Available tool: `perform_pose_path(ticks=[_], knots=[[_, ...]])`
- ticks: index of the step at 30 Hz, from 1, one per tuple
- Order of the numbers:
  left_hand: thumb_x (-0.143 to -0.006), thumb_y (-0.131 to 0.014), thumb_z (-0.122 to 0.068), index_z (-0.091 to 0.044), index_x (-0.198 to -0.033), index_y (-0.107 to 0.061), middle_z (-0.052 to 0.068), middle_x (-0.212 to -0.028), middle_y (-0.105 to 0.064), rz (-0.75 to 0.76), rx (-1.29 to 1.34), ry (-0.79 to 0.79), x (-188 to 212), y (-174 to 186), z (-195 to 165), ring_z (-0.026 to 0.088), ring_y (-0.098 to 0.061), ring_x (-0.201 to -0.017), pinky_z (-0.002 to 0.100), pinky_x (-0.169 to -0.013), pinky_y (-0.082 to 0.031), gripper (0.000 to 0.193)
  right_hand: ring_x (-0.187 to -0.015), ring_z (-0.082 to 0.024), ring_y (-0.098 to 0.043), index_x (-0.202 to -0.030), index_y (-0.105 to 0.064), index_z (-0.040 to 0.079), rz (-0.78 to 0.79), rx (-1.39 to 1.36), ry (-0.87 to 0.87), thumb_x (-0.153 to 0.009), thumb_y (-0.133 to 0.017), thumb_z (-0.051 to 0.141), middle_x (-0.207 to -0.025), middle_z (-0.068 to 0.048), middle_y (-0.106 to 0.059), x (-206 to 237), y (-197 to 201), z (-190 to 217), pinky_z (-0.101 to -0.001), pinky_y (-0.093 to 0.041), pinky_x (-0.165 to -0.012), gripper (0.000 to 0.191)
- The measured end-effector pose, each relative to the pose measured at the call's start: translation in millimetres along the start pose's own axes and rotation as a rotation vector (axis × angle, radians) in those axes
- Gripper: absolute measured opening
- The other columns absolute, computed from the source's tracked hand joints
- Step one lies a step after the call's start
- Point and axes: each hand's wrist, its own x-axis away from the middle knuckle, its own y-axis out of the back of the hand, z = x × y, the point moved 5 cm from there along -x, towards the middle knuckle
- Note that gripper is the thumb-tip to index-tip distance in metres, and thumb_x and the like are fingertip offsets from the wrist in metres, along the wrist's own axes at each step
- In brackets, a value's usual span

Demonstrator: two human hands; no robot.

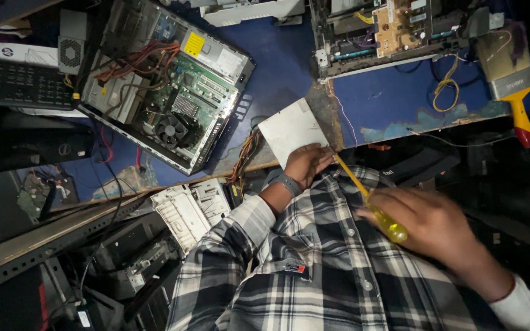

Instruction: The person handles a computer power supply unit, turning it over and using a yellow screwdriver to remove and tighten screws on its casing. The workspace contains multiple disassembled computer towers and parts.

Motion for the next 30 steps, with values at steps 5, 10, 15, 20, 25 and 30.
perform_pose_path(ticks=[5, 10, 15, 20, 25, 30], knots=[[-0.091, -0.054, 0.009, 0.015, -0.136, -0.043, 0.03, -0.13, -0.058, 0.001, -0.021, 0.017, 0, 0, -1, 0.038, -0.065, -0.121, 0.045, -0.103, -0.058, 0.047, -0.077, -0.026, -0.074, -0.094, -0.073, 0.003, -0.001, 0.01, -0.018, -0.077, -0.085, 0.03, -0.087, -0.011, -0.074, -12, 3, -3, -0.0361, -0.06, -0.067, 0.035], [-0.094, -0.056, 0.002, 0.01, -0.139, -0.043, 0.029, -0.126, -0.063, -0.034, -0.039, 0.066, 5, 1, -7, 0.038, -0.066, -0.117, 0.044, -0.101, -0.056, 0.047, -0.062, -0.022, -0.07, -0.085, -0.073, 0.004, -0.039, 0.017, -0.016, -0.078, -0.087, 0.031, -0.074, -0.008, -0.071, -32, 1, -7, -0.0336, -0.055, -0.054, 0.032], [-0.089, -0.067, -0.006, 0.001, -0.127, -0.058, 0.02, -0.122, -0.068, 0.04, -0.845, -0.587, 44, -41, -69, 0.032, -0.068, -0.112, 0.041, -0.097, -0.057, 0.04, -0.052, -0.024, -0.061, -0.063, -0.065, 0.009, -0.151, 0.103, 0.003, -0.079, -0.09, 0.038, -0.061, -0.006, -0.062, -56, -5, -15, -0.0368, -0.046, -0.049, 0.042], [-0.081, -0.076, -0.014, -0.007, -0.11, -0.073, 0.012, -0.113, -0.074, 0.339, -1.439, -0.906, 87, -107, -94, 0.029, -0.072, -0.103, 0.038, -0.09, -0.058, 0.029, -0.051, -0.026, -0.058, -0.063, -0.065, 0.01, -0.322, 0.23, -0.009, -0.083, -0.091, 0.043, -0.059, -0.007, -0.058, -78, -8, -12, -0.0357, -0.041, -0.048, 0.046], [-0.085, -0.073, -0.023, -0.013, -0.098, -0.076, 0.011, -0.093, -0.074, 0.22, -1.691, -0.99, 81, -129, -93, 0.033, -0.071, -0.083, 0.043, -0.075, -0.057, 0.016, -0.053, -0.027, -0.061, -0.068, -0.07, 0.008, -0.233, 0.253, -0.116, -0.082, -0.091, 0.048, -0.067, -0.008, -0.064, -93, 3, -3, -0.0373, -0.043, -0.048, 0.047], [-0.094, -0.068, -0.023, -0.011, -0.099, -0.073, 0.012, -0.093, -0.073, 0.483, -1.643, -0.976, 73, -123, -91, 0.034, -0.07, -0.084, 0.045, -0.074, -0.056, 0.014, -0.092, -0.03, -0.069, -0.113, -0.067, -0.005, -0.151, -0.1, 0.138, -0.085, -0.075, 0.018, -0.11, -0.02, -0.069, -86, 38, 21, -0.0353, -0.057, -0.073, 0.037]])
